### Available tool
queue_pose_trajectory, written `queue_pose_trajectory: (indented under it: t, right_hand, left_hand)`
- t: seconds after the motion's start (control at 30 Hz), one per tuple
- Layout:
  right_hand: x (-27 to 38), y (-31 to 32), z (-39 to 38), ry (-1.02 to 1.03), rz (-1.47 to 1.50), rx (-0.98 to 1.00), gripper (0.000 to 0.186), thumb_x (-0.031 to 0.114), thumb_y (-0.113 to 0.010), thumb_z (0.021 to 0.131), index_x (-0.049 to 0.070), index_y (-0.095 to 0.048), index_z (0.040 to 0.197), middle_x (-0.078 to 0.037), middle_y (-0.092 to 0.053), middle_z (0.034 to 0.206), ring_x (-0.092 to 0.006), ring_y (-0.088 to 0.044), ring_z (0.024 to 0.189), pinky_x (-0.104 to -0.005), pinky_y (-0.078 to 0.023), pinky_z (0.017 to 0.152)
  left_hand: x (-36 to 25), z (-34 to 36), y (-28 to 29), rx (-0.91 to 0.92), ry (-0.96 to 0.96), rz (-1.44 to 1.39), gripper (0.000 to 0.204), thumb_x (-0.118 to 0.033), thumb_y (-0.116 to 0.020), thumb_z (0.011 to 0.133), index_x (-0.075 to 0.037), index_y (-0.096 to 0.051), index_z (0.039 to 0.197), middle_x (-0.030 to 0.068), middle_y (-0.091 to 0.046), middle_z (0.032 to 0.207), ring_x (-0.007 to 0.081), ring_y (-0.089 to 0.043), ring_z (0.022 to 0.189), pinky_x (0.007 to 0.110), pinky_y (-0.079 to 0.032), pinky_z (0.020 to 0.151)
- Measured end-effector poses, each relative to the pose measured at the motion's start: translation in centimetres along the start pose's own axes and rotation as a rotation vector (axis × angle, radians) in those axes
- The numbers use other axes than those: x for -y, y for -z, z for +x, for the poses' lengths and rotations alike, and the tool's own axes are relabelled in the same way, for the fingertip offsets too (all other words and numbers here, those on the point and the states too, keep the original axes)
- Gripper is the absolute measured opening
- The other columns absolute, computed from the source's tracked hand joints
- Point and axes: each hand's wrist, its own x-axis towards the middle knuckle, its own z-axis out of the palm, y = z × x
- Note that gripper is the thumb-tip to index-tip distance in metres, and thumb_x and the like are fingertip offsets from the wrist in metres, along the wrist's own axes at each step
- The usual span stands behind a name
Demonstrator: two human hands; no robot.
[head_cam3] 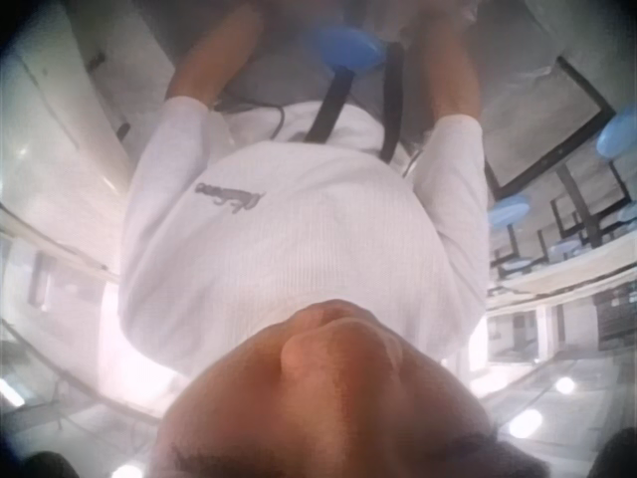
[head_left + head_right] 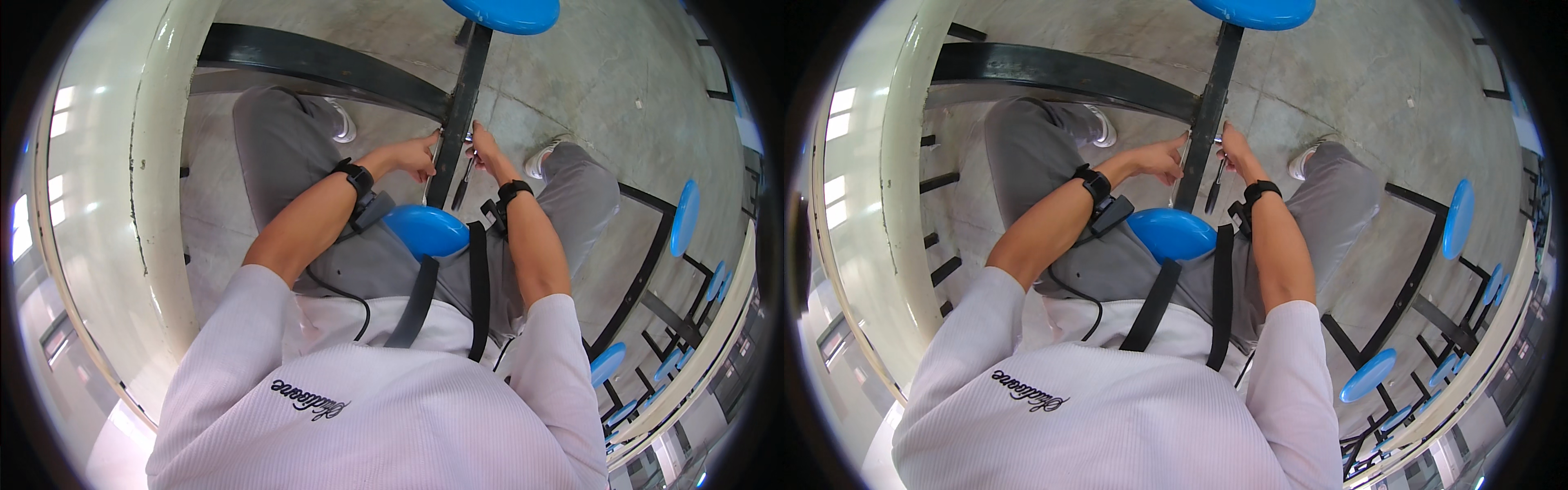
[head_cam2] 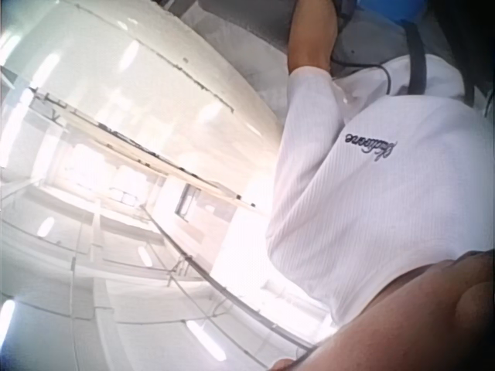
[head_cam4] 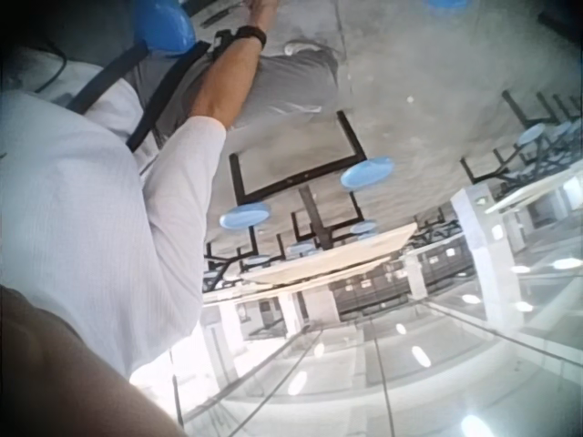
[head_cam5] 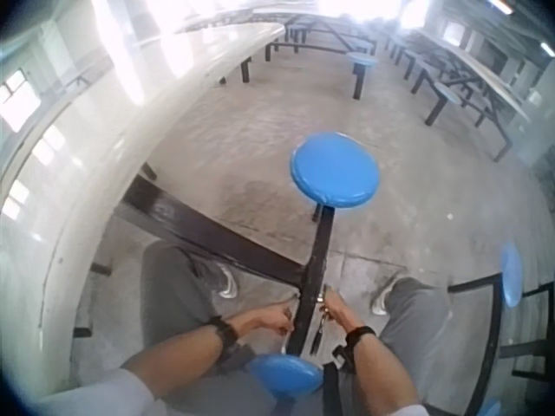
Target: The person uses an allen key to tighten a bolt on the underside of a table while seated.
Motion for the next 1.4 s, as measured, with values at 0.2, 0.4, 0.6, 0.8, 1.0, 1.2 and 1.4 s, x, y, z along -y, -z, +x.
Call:
queue_pose_trajectory:
  t: [0.2,0.4,0.6,0.8,1.0,1.2,1.4]
  right_hand:
    - [-0.9,-0.2,-0.5,0.018,0.193,0.093,0.052,0.055,-0.034,0.086,0.006,-0.051,0.085,-0.003,-0.047,0.058,-0.0116,-0.034,0.042,-0.0321,-0.04,0.045]
    - [-4.2,0.7,0.9,0.285,0.798,0.277,0.031,0.03,-0.051,0.087,0.001,-0.052,0.095,-0.009,-0.057,0.08,-0.0168,-0.055,0.073,-0.0347,-0.05,0.078]
    - [-5.1,0.2,0.3,0.42,0.839,0.326,0.032,0.018,-0.049,0.089,-0.003,-0.046,0.114,-0.01,-0.059,0.091,-0.0195,-0.059,0.085,-0.0321,-0.048,0.082]
    - [-5.1,0.1,1.4,0.613,-0.2,-0.193,0.048,0.043,-0.043,0.091,-0.003,-0.049,0.104,-0.01,-0.06,0.077,-0.0205,-0.058,0.068,-0.0319,-0.046,0.064]
    - [-0.6,-0.3,-1.2,0.363,-0.257,-0.052,0.057,0.048,-0.033,0.09,-0.005,-0.053,0.093,-0.014,-0.059,0.066,-0.0246,-0.057,0.061,-0.0367,-0.043,0.057]
    - [-3.7,0.4,0.7,0.403,-0.081,-0.083,0.056,0.049,-0.033,0.09,-0.003,-0.054,0.088,-0.016,-0.06,0.067,-0.0263,-0.059,0.064,-0.0371,-0.044,0.059]
    - [-4.2,-1.4,0.7,0.674,-0.112,-0.254,0.051,0.045,-0.039,0.09,-0.004,-0.048,0.097,-0.021,-0.06,0.076,-0.0334,-0.06,0.076,-0.0405,-0.045,0.069]
  left_hand:
    - [0.3,0.1,0.2,0.014,0.02,0.016,0.097,0.001,-0.059,0.073,-0.016,0.009,0.141,0.0144,-0.056,0.077,0.0205,-0.059,0.064,0.032,-0.053,0.059]
    - [-0.1,0.3,0.1,0.005,0.028,0.041,0.096,0.0,-0.059,0.074,-0.018,0.006,0.141,0.0133,-0.056,0.076,0.0188,-0.059,0.062,0.031,-0.053,0.058]
    - [-0.1,0.1,0.2,0.039,0.034,0.044,0.094,0.001,-0.058,0.074,-0.019,0.005,0.142,0.012,-0.055,0.077,0.0182,-0.058,0.065,0.031,-0.052,0.06]
    - [-0.6,0.2,0.1,0.044,0.051,0.031,0.094,0.0,-0.057,0.076,-0.02,0.007,0.142,0.0107,-0.055,0.079,0.0189,-0.058,0.067,0.031,-0.052,0.063]
    - [0.1,-0.5,0.8,0.026,0.1,0.02,0.094,0.0,-0.056,0.077,-0.022,0.008,0.141,0.0109,-0.055,0.083,0.0191,-0.058,0.071,0.031,-0.051,0.068]
    - [-1.4,-0.3,0.0,0.059,0.1,0.01,0.093,0.001,-0.056,0.077,-0.023,0.007,0.142,0.011,-0.054,0.084,0.0189,-0.058,0.073,0.03,-0.051,0.069]
    - [-0.5,-0.6,0.8,0.055,0.084,-0.004,0.094,0.001,-0.057,0.076,-0.019,0.006,0.142,0.0111,-0.055,0.081,0.0185,-0.058,0.07,0.03,-0.052,0.067]
